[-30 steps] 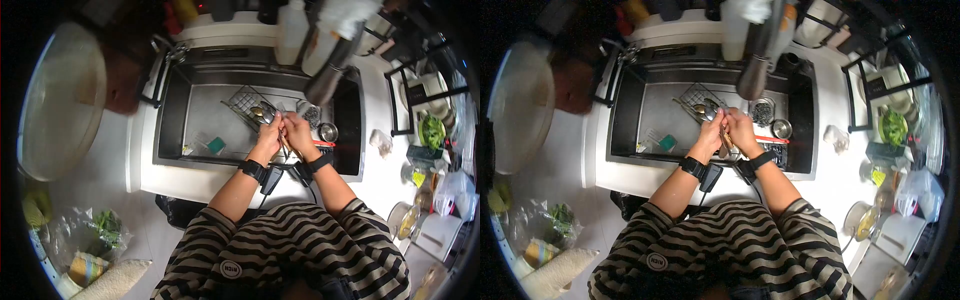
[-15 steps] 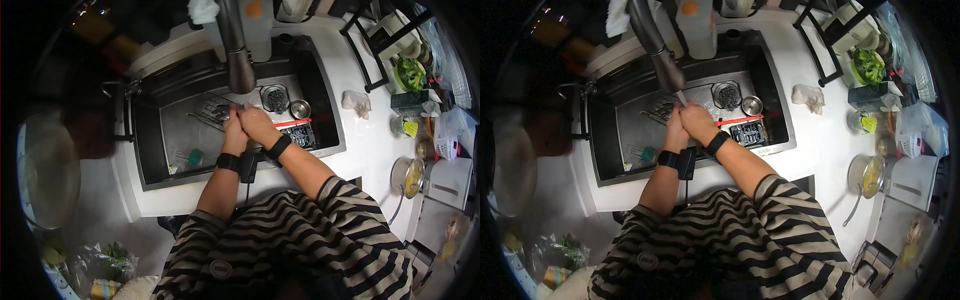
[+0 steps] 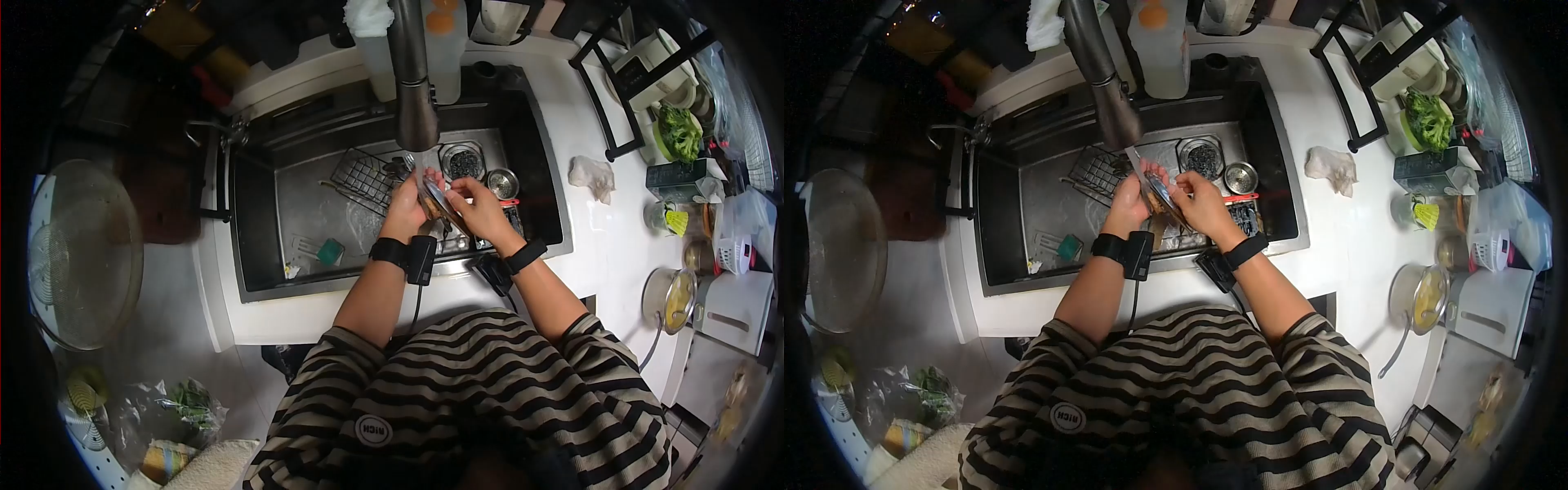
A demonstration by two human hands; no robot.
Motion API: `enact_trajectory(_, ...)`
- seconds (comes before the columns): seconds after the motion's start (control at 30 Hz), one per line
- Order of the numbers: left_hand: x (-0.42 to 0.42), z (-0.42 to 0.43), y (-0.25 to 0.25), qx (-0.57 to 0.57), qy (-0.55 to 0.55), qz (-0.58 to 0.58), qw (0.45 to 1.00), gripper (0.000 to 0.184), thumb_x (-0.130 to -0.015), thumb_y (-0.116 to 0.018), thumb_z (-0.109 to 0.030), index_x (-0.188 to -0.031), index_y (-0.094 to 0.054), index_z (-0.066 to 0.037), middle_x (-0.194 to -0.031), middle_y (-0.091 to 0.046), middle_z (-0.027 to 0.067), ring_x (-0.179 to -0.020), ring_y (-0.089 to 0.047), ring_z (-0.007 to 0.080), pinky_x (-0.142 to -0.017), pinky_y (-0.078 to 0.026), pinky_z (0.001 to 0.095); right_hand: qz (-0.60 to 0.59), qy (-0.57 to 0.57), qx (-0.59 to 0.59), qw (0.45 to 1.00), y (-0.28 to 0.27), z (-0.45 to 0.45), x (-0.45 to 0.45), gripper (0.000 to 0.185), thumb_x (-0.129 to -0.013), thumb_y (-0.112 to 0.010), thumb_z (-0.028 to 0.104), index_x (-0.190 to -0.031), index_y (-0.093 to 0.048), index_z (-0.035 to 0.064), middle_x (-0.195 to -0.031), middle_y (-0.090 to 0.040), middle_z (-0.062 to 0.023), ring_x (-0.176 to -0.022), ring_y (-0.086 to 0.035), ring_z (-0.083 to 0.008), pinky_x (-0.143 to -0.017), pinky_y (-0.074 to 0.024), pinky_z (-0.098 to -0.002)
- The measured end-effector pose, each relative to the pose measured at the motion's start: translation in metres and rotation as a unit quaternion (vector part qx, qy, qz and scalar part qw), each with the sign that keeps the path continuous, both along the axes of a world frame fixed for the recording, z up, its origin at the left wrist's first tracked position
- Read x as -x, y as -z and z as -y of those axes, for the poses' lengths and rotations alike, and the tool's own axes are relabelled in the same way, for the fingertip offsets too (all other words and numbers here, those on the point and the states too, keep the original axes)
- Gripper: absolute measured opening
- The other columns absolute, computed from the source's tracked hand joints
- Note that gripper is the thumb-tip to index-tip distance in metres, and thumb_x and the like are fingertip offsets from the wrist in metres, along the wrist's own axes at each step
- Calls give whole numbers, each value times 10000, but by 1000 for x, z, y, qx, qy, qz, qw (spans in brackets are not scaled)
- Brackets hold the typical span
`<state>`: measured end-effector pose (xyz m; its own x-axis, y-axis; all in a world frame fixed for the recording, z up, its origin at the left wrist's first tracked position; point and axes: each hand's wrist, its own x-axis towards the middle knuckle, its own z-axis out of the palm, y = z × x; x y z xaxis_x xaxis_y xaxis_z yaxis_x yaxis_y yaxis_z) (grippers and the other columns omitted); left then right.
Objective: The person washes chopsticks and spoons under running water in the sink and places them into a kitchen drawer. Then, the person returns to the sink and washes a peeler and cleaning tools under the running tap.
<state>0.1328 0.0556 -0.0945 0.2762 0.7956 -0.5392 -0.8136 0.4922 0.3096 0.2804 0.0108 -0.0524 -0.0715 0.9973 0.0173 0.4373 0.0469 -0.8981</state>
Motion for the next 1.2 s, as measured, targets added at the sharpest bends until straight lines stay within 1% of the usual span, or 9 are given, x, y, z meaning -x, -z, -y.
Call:
enact_trajectory(0.43, 59, -14, -13, 87, 105, -240, 961, 149, -862, -533, -109, -809, -502, 27, -658, -497, 96, -586, -581, 254, -483, -519, 363, 210, -123, 60, 968, -33, -14, -54, 394, -805, -593, 280, -1051, -559, -25, -999, -610, -186, -950, -579, -304, -843, -439, -344)
enact_trajectory(0.63, 132, -49, -75, -146, 141, -236, 950, 295, -844, -588, -257, -681, -512, -23, -606, -538, 86, -642, -612, 199, -489, -485, 294, -192, -189, 143, 952, -156, -17, -66, 425, -882, -508, 332, -1213, -452, 71, -1166, -538, -77, -1022, -533, -164, -826, -439, -327)
enact_trajectory(0.73, 145, -64, -45, -238, 274, -576, 732, 300, -851, -548, -254, -688, -551, -1, -715, -615, 143, -687, -622, 242, -552, -486, 352, -331, -156, 232, 901, -121, -19, -66, 393, -895, -475, 295, -1238, -436, 110, -1179, -531, -75, -1059, -515, -183, -852, -425, -352)
enact_trajectory(0.77, 139, -50, -38, -355, 339, -788, 372, 263, -834, -522, -221, -758, -595, 19, -888, -631, 185, -807, -620, 302, -672, -483, 413, -351, -128, 281, 884, -93, -16, -64, 388, -896, -470, 280, -1246, -431, 118, -1187, -527, -74, -1075, -508, -195, -859, -422, -359)
enact_trajectory(0.83, 140, -38, -23, -287, 553, -763, 174, 278, -795, -566, -224, -913, -592, 27, -1008, -579, 232, -973, -553, 362, -803, -447, 415, 14, -143, 104, 984, -41, 3, -70, 396, -867, -509, 272, -1226, -467, 109, -1201, -523, -79, -1092, -500, -233, -895, -399, -368)
enact_trajectory(0.93, 139, -39, -29, -424, 440, -725, 319, 334, -775, -613, -229, -961, -556, 42, -953, -600, 226, -921, -567, 367, -767, -446, 397, 220, -142, 46, 964, -39, 21, -77, 414, -851, -538, 266, -1219, -482, 85, -1208, -520, -89, -1108, -490, -247, -925, -381, -352)
enact_trajectory(1.0, 130, -39, -66, -476, 421, -679, 367, 350, -768, -631, -228, -954, -541, 54, -916, -609, 219, -883, -575, 368, -736, -445, 397, -62, -174, 212, 960, -126, 35, -73, 439, -887, -504, 281, -1248, -427, 44, -1201, -518, -108, -1102, -482, -181, -906, -395, -318)
enact_trajectory(1.07, 124, -43, -75, -334, 437, -552, 626, 344, -773, -622, -215, -957, -537, 63, -911, -610, 210, -856, -578, 370, -714, -444, 399, -347, -164, 159, 910, -160, 49, -69, 412, -896, -486, 261, -1252, -419, 64, -1219, -503, -111, -1090, -496, -180, -876, -419, -317)
enact_trajectory(1.2, 124, -36, -38, -368, 560, -714, 203, 306, -788, -597, -185, -996, -564, 37, -982, -606, 196, -940, -577, 347, -790, -455, 399, -258, -116, 98, 954, -117, 63, -65, 393, -872, -505, 257, -1216, -468, 70, -1259, -459, -137, -1128, -476, -244, -894, -412, -356)
